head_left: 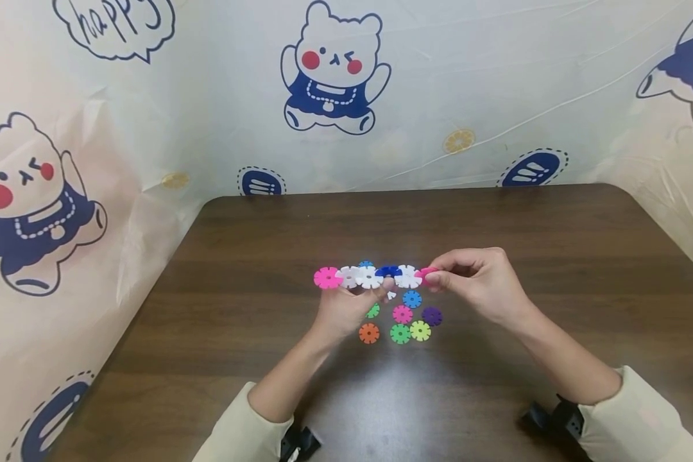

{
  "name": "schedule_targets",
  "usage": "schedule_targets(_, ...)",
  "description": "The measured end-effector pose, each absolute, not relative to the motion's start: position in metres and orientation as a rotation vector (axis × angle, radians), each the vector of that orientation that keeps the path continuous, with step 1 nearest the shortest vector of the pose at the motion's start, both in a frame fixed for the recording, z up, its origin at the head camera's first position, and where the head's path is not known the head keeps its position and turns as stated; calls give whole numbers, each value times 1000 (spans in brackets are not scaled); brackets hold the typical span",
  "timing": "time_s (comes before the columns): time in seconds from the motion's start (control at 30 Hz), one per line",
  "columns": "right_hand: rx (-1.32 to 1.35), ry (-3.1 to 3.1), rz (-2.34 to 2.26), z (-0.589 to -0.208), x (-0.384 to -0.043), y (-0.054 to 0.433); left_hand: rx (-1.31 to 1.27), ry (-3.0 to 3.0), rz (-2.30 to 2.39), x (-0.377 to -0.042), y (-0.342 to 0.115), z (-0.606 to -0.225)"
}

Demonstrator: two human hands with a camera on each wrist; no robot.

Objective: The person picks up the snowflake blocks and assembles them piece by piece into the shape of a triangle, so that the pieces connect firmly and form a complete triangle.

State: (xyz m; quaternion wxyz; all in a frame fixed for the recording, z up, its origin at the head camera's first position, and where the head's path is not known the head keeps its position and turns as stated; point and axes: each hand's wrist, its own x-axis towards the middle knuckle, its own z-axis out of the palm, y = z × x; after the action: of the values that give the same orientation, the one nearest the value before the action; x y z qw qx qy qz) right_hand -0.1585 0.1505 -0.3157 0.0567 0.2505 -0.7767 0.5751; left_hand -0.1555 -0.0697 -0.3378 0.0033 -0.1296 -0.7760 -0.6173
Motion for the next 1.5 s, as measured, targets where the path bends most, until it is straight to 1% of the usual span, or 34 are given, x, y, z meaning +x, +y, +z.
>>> schedule_targets(0.1,748,-2356,1692,-314,-157,148,-376,-2431,-1924,-155,-70,-338)
schedule_targets(0.37,698,-2417,1649,-316,-157,149,-438,-2464,-1916,-160,-73,-332)
schedule_targets(0.63,702,-2568,1537,-312,-158,154,-566,-2357,-1920,-166,-77,-330)
schedule_targets(0.8,733,-2561,1498,-312,-158,155,-596,-2335,-1944,-167,-78,-330)
schedule_targets(0.97,759,-2532,1488,-314,-158,153,-688,-2267,-1939,-168,-78,-331)
schedule_targets(1.2,746,-2382,1719,-321,-158,148,-797,-2189,-1970,-167,-72,-334)
schedule_targets(1.5,672,-2092,2077,-325,-156,131,-760,-2198,-1940,-166,-58,-334)
